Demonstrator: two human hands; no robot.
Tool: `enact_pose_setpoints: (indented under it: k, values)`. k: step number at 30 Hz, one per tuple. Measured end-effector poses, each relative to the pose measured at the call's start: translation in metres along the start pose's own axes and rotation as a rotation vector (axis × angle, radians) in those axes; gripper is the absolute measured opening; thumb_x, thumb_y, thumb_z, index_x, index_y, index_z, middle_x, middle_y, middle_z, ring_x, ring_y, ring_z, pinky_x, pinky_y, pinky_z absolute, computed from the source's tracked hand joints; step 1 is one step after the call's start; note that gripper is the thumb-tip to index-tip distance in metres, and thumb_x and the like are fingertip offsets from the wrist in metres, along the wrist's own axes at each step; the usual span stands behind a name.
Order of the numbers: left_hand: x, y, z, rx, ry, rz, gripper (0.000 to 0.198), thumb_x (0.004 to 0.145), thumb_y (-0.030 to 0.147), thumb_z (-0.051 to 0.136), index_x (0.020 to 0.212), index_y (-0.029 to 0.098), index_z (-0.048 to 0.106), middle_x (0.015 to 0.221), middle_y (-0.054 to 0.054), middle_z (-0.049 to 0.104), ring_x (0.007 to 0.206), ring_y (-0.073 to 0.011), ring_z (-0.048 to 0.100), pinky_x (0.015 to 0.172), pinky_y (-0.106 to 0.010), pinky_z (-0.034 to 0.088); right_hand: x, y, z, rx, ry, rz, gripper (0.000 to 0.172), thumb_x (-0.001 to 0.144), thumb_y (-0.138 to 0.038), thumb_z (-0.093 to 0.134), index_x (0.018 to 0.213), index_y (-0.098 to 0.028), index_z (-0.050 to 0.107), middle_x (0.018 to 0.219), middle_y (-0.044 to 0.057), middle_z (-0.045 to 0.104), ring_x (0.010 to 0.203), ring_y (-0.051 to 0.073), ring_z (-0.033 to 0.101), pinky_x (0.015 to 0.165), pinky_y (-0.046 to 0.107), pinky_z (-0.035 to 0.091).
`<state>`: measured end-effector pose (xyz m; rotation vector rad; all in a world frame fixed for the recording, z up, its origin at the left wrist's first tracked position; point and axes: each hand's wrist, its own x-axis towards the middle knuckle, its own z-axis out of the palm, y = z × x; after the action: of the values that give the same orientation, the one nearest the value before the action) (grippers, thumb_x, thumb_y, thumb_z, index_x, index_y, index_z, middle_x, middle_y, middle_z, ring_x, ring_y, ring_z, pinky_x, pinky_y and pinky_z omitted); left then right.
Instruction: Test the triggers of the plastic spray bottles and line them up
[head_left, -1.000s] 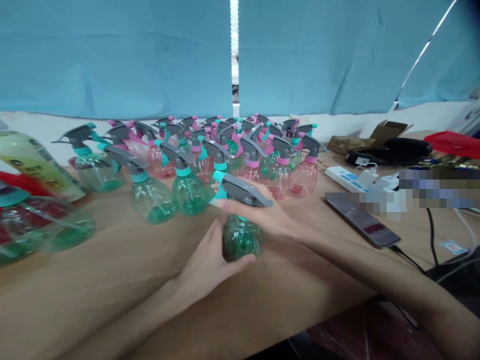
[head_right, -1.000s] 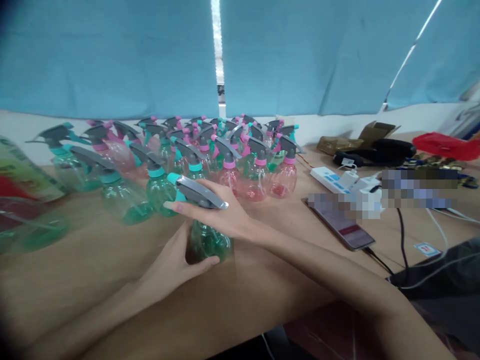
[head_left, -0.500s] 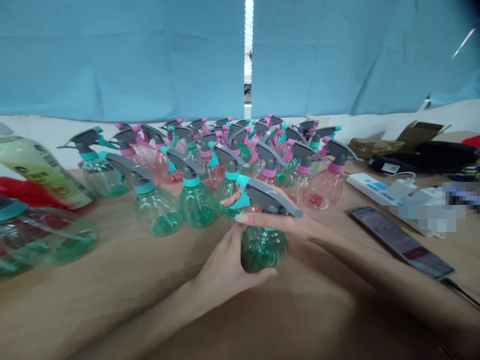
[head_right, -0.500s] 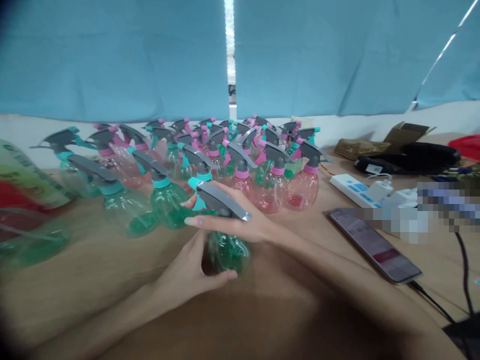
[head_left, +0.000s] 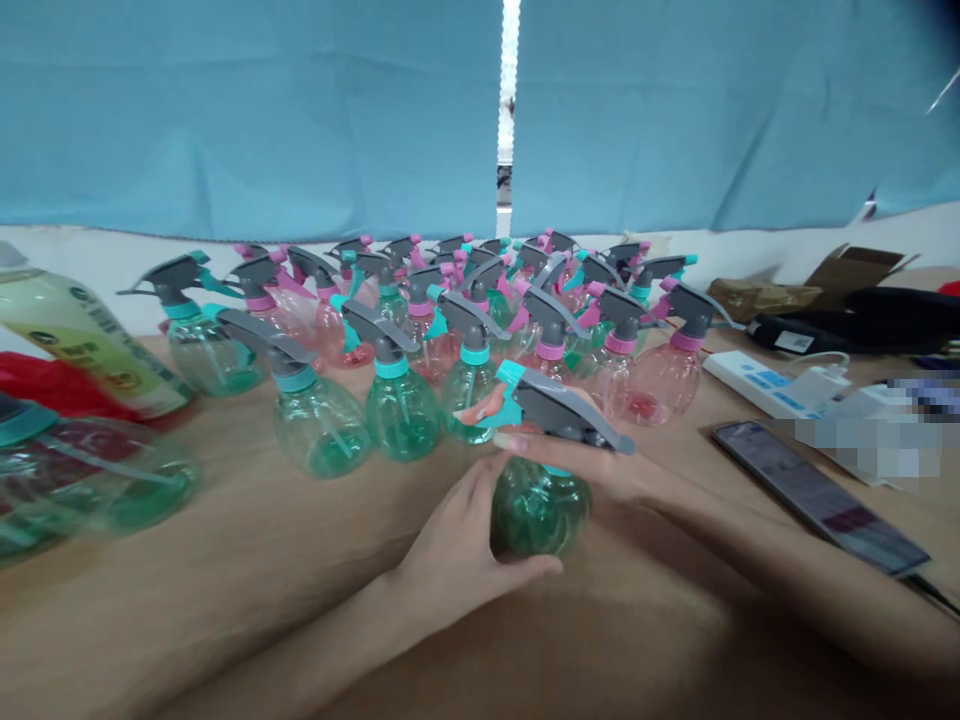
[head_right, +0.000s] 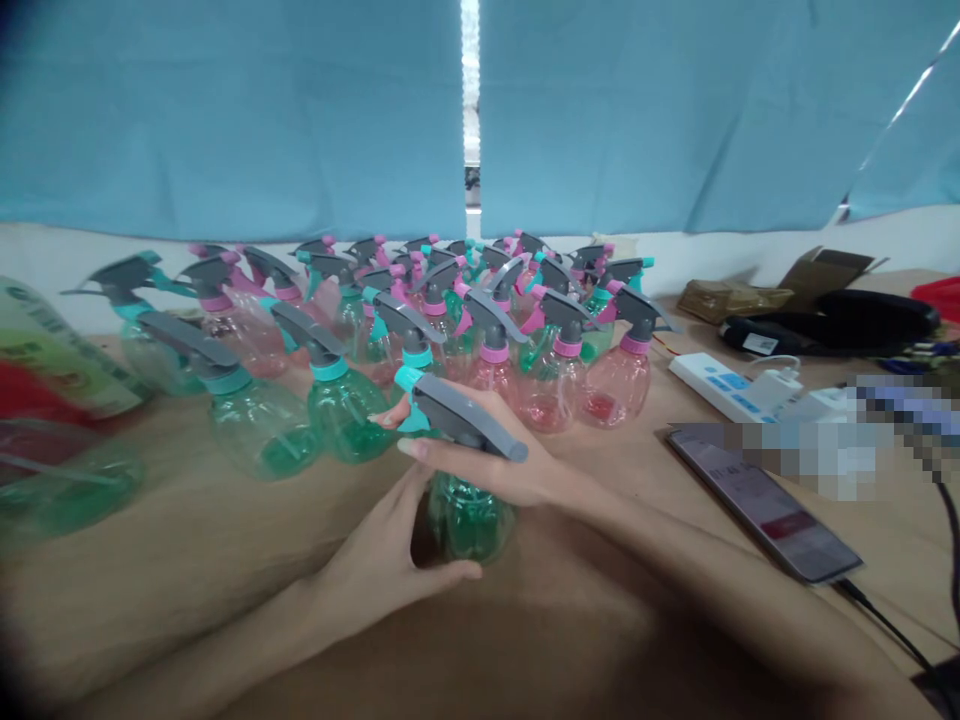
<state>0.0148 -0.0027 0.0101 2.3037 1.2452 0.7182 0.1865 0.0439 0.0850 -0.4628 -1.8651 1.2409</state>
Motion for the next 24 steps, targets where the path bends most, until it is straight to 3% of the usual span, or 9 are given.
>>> enact_pose_setpoints:
  k: [4, 8, 14, 18, 24]
  values:
    - [-0.011, -0.007, -0.004, 0.13, -0.037, 0.024, 0.088, 0.08, 0.05, 0.068, 0.146, 0.023, 0.017, 0.139, -0.014, 0.047, 0.125, -0.0332, 0.048, 0.098, -0.052, 0.043, -0.004, 0.006, -0.001, -0.022, 0.002, -0.012, 0.02, 0.086, -0.019, 0.06, 0.105, -0.023, 0.062, 0.113, 0.003, 0.067, 0.107, 0.017, 0.062, 0.09, 0.032, 0.05]
    - [-0.019, -0.017, -0.006, 0.299, -0.043, 0.039, 0.077, 0.088, 0.049, 0.059, 0.147, 0.017, 0.02, 0.141, -0.017, 0.046, 0.127, -0.0329, 0.046, 0.101, -0.05, 0.04, -0.005, 0.006, 0.001, -0.073, 0.028, 0.005, 0.019, 0.085, -0.021, 0.061, 0.105, -0.023, 0.062, 0.109, 0.003, 0.067, 0.101, 0.016, 0.062, 0.084, 0.03, 0.049]
    - [-0.023, -0.023, -0.005, 0.493, -0.071, 0.056, 0.067, 0.093, 0.051, 0.048, 0.141, 0.007, 0.036, 0.146, -0.019, 0.04, 0.134, -0.033, 0.037, 0.105, -0.05, 0.036, -0.003, -0.007, 0.002, -0.183, 0.044, 0.074, 0.012, 0.085, -0.031, 0.061, 0.09, -0.02, 0.059, 0.088, 0.001, 0.066, 0.082, 0.015, 0.061, 0.07, 0.027, 0.046]
    - [-0.021, -0.02, -0.007, 0.544, -0.088, 0.085, 0.067, 0.093, 0.051, 0.047, 0.139, 0.004, 0.039, 0.146, -0.021, 0.039, 0.135, -0.0318, 0.035, 0.107, -0.049, 0.035, -0.002, -0.01, 0.003, -0.288, 0.093, 0.048, 0.018, 0.087, -0.036, 0.057, 0.077, -0.021, 0.056, 0.067, -0.003, 0.051, 0.063, 0.011, 0.049, 0.056, 0.024, 0.038]
    - [-0.022, -0.021, -0.003, 0.642, -0.004, 0.078, 0.066, 0.09, 0.053, 0.049, 0.134, 0.004, 0.046, 0.142, -0.02, 0.045, 0.131, -0.0324, 0.042, 0.104, -0.048, 0.039, -0.005, 0.004, 0.004, -0.261, 0.178, 0.009, 0.027, 0.088, -0.041, 0.055, 0.07, -0.021, 0.054, 0.062, -0.004, 0.045, 0.057, 0.01, 0.044, 0.056, 0.024, 0.04]
